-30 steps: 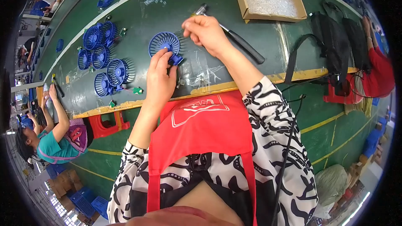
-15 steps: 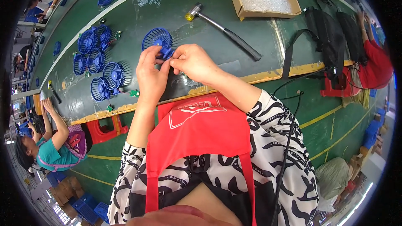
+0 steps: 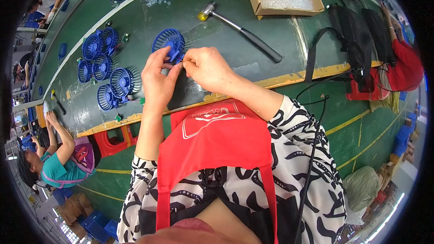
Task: The person assembles portable fan heads by inserting small circuit boards into plastic fan casings by hand, tapping the components together with a small hammer, and placing the assembled units onto the conveyor belt.
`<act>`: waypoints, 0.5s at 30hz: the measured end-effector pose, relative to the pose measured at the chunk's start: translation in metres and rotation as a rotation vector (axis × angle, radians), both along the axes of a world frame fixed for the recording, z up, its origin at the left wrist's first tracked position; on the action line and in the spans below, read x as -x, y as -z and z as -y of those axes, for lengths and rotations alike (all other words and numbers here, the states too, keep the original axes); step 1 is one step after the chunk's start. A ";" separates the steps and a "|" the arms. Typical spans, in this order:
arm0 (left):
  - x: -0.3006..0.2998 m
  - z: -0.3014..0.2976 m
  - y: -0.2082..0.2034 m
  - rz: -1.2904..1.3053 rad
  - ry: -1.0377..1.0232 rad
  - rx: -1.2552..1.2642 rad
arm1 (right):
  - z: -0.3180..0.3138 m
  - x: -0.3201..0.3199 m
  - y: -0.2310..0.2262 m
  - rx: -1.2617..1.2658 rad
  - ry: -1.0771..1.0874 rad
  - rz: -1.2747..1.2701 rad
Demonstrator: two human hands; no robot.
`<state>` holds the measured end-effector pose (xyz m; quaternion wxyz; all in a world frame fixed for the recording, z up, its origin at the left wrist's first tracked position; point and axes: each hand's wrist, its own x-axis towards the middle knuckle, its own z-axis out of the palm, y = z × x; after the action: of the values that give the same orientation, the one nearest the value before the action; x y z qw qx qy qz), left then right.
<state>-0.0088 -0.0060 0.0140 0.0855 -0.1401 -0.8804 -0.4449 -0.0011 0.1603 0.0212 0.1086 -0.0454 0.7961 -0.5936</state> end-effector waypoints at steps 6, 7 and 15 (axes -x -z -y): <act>0.001 -0.005 -0.003 0.022 -0.002 -0.024 | -0.002 -0.003 0.001 0.053 0.033 0.034; 0.000 -0.005 -0.003 0.020 -0.007 -0.022 | -0.002 -0.003 0.002 0.055 0.029 0.033; 0.005 -0.002 -0.005 -0.443 0.071 0.214 | -0.004 -0.005 -0.004 -0.049 0.056 -0.239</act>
<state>-0.0134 -0.0042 0.0190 0.2453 -0.2731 -0.8768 -0.3104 0.0042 0.1644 0.0251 -0.0024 -0.0910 0.8185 -0.5672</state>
